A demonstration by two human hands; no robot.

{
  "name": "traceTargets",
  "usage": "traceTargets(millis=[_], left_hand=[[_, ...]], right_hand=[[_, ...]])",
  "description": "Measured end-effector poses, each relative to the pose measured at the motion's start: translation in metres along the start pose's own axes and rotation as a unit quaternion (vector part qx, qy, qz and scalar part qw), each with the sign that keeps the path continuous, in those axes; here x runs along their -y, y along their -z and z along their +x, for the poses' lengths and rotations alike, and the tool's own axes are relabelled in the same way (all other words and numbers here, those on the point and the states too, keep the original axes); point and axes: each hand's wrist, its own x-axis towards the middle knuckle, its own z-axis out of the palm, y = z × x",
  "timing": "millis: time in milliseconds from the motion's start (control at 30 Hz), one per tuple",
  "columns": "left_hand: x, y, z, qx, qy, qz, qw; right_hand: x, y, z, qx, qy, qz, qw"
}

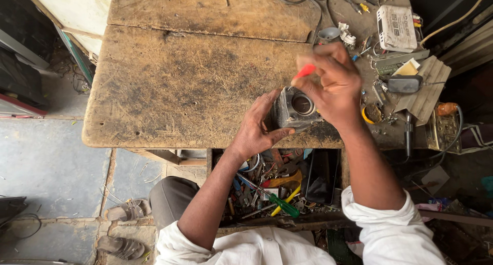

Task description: The person disassembles a small metal box using a screwdriver, removes a circular component, and cleans the interior with a brush. They then reassemble the box and tighten the screws.

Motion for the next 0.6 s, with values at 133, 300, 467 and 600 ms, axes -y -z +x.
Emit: traceTargets(millis=[133,300,467,600], left_hand=[[0.001,0.0,0.0,-0.01,-0.011,0.011,1.0],[0.0,0.001,0.0,-0.001,-0.011,-0.001,1.0],[-0.002,0.001,0.0,0.011,0.018,-0.003,1.0],[-0.002,0.0,0.0,0.002,-0.005,0.007,1.0]], right_hand=[[0.008,-0.001,0.002,0.027,-0.061,0.055,0.996],[0.015,-0.005,0.005,0.001,-0.033,0.013,0.999],[0.011,-0.007,0.006,-0.001,-0.034,0.011,0.999],[0.009,-0.004,0.003,-0.01,-0.013,0.037,0.999]])
